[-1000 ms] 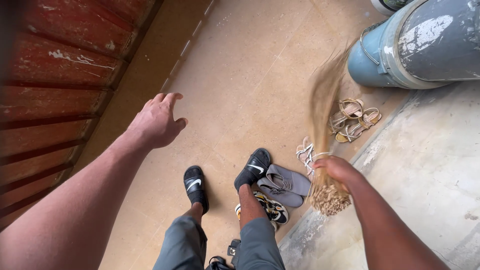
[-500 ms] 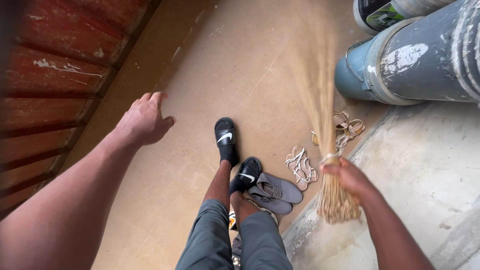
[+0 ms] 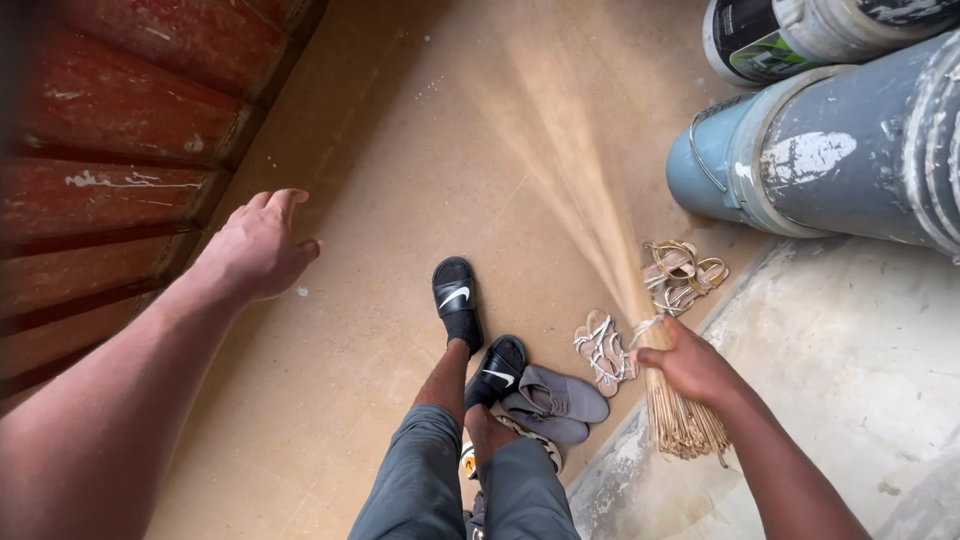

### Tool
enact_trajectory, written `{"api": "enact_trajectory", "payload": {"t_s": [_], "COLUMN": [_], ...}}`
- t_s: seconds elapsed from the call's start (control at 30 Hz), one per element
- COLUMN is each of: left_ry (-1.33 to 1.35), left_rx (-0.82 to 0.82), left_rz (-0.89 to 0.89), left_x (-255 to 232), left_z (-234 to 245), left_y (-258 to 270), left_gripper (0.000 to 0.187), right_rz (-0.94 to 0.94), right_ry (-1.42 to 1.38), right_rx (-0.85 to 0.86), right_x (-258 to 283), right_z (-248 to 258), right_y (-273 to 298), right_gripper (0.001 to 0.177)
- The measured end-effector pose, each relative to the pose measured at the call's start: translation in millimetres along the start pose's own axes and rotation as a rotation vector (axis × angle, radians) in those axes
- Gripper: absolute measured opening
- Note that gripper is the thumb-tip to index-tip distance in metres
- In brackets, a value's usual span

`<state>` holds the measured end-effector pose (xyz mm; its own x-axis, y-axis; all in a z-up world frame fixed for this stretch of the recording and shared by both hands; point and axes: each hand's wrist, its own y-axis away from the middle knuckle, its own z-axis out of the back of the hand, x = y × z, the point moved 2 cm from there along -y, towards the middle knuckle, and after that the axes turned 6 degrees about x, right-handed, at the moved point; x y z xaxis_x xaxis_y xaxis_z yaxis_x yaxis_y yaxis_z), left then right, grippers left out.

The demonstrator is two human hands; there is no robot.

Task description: The person is using a traditional straw broom to sweep debris and dust on a concrete floor in a hallway area.

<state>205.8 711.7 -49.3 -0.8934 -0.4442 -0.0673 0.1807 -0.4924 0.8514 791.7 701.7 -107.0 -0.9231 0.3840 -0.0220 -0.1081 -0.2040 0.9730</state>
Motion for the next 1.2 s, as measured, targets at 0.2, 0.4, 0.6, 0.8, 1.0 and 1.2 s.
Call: {"api": "enact_trajectory", "payload": {"t_s": [0.2, 0.4, 0.6, 0.8, 1.0, 1.2], "left_ry": [0.001, 0.057, -0.021, -0.025, -0.036, -0.062], "left_rx": [0.012, 0.021, -0.011, 0.006, -0.062, -0.028], "left_rz": [-0.026, -0.053, -0.084, -0.075, -0.091, 0.004], "left_x": [-21, -34, -56, -95, -110, -157], "left_z": [19, 43, 53, 66, 63, 59], "left_y": [-14, -44, -59, -50, -58, -46], "left_gripper": [0.08, 0.079, 0.08, 0.079, 0.082, 0.082], "right_rz": [-0.111, 0.104, 0.139, 0.001, 0.173, 0.054], "right_ry": [-0.789, -0.022, -0.373, -0.394, -0.263, -0.877], "right_rx": [0.144, 0.285, 0.041, 0.243, 0.195, 0.186], "right_x": [-8, 55, -34, -26, -25, -48], "right_z": [8, 11, 57, 29, 67, 117], "right_y": [-97, -46, -56, -143, -70, -98], "right_gripper": [0.059, 0.079, 0.114, 0.067, 0.12, 0.077]}}
